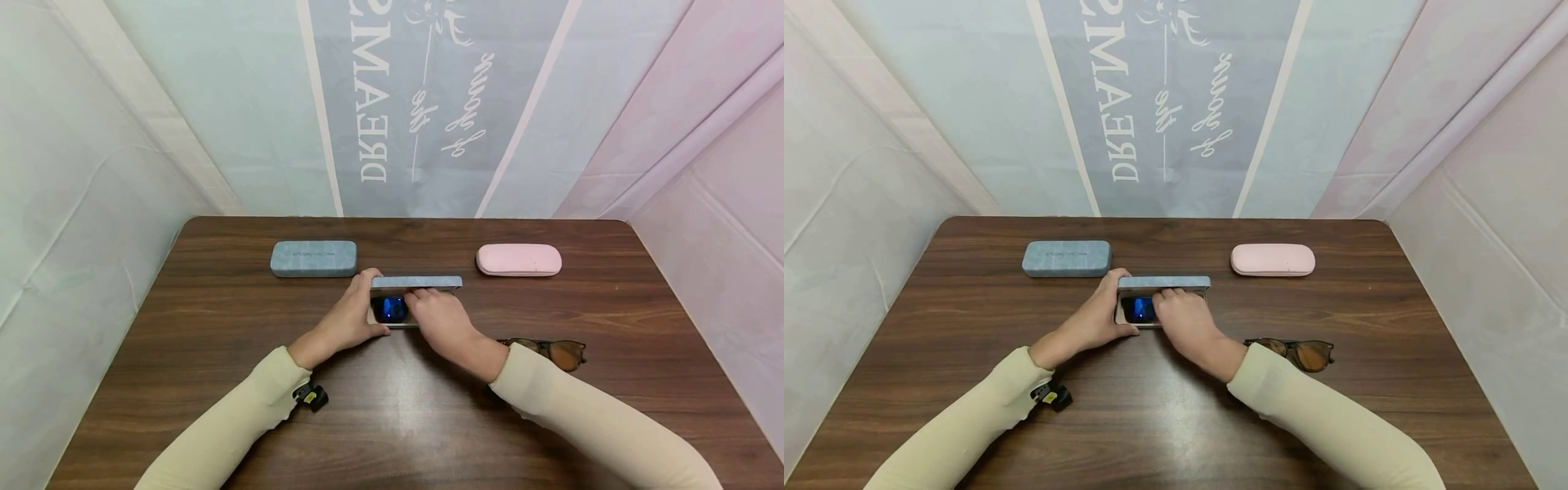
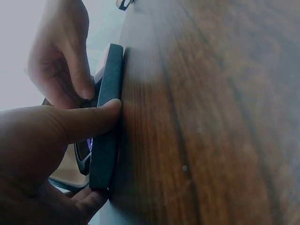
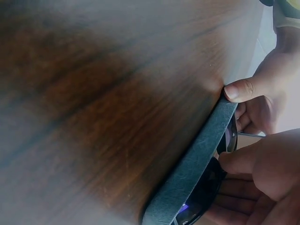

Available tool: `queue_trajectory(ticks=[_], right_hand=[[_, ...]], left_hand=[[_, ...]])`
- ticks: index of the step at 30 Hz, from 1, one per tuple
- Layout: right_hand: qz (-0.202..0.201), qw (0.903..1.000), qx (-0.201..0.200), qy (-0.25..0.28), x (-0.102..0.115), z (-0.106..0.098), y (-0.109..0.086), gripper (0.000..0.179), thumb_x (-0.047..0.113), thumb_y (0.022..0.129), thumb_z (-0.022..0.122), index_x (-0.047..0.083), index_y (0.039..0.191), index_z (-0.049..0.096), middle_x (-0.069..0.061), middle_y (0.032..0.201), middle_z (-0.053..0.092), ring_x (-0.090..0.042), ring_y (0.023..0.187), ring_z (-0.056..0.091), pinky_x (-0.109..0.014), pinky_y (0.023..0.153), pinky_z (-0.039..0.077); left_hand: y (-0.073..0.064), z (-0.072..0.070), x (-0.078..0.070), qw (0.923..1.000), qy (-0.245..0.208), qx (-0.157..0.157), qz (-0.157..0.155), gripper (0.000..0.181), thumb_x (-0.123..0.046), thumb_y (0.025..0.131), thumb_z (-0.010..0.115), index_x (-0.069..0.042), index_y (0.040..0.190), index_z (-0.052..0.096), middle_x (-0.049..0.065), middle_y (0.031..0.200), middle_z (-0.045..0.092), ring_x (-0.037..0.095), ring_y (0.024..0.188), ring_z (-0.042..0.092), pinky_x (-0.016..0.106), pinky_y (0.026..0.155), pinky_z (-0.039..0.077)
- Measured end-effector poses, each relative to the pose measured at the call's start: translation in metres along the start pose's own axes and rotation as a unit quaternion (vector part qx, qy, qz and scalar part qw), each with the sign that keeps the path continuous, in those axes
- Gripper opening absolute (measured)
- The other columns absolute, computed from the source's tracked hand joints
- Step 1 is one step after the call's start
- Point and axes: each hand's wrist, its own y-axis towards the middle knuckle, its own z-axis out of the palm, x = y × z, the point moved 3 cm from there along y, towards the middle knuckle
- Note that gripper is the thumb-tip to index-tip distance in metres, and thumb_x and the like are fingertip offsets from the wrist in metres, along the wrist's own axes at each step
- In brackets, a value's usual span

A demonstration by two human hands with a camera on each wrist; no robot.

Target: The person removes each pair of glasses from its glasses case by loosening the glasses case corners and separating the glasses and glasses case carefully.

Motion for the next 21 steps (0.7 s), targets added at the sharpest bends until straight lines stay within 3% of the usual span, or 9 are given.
queue_trajectory(ticks=[21], right_hand=[[0.000,0.9997,-0.025,0.008,0.0002,-0.0043,0.0022,0.013,-0.005,0.088,0.071,0.007,0.092,0.071,-0.007,0.089,0.073,-0.023,0.079,0.071,-0.039,0.061,0.057]], left_hand=[[0.0012,0.0004,0.0028,1.0000,0.000,0.003,-0.002,0.095,-0.021,0.081,0.090,-0.007,0.149,0.025,0.021,0.147,0.038,0.031,0.131,0.045,0.045,0.105,0.044]])
